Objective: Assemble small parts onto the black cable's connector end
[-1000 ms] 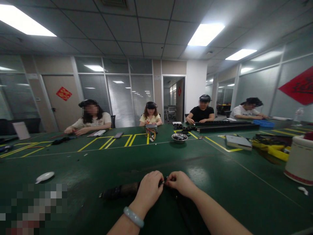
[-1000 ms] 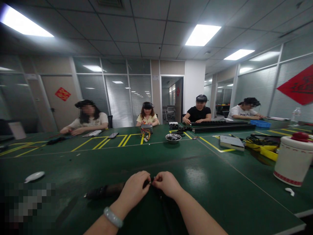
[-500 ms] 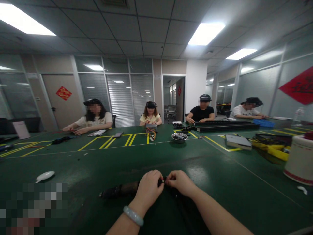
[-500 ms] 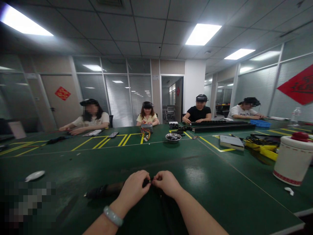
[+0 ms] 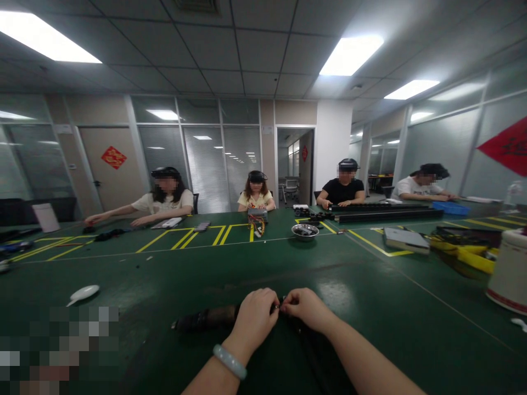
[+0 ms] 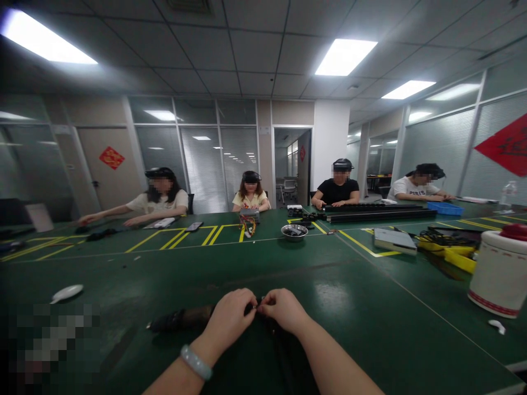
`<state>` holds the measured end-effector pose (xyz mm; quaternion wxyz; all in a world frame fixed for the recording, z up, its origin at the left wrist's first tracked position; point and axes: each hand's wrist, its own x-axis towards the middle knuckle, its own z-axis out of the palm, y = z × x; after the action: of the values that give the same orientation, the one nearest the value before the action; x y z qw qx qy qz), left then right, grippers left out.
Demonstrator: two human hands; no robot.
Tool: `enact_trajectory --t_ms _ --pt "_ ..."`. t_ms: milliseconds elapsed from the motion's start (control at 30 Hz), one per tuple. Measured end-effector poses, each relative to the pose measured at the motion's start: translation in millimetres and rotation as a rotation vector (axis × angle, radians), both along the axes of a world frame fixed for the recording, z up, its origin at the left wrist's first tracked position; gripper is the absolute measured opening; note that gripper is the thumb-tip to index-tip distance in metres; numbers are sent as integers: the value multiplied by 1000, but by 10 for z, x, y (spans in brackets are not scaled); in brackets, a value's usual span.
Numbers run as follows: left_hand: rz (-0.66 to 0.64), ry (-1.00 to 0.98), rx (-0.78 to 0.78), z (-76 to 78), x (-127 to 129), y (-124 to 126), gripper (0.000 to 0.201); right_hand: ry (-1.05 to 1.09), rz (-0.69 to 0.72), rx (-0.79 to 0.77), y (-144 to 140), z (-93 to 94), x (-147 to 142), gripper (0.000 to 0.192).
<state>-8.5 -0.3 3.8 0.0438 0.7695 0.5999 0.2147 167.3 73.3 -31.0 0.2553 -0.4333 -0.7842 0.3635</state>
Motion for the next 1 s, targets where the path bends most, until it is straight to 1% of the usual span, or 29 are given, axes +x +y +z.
enact_trajectory --t_ms 300,467,633,800,1000 --pt "36 39 -7 4 16 -4 10 -5 24 -3 37 -46 14 20" --pt "29 19 -28 -3 -2 -10 10 -14 7 17 -3 -3 11 17" --pt "26 15 -17 37 -11 -31 11 -18 0 34 -28 40 10 15" --pt "37 3 -28 85 -25 -51 14 7 5 27 -4 -7 9 15" --pt "7 35 -2 100 -31 -61 9 9 14 29 21 -40 16 16"
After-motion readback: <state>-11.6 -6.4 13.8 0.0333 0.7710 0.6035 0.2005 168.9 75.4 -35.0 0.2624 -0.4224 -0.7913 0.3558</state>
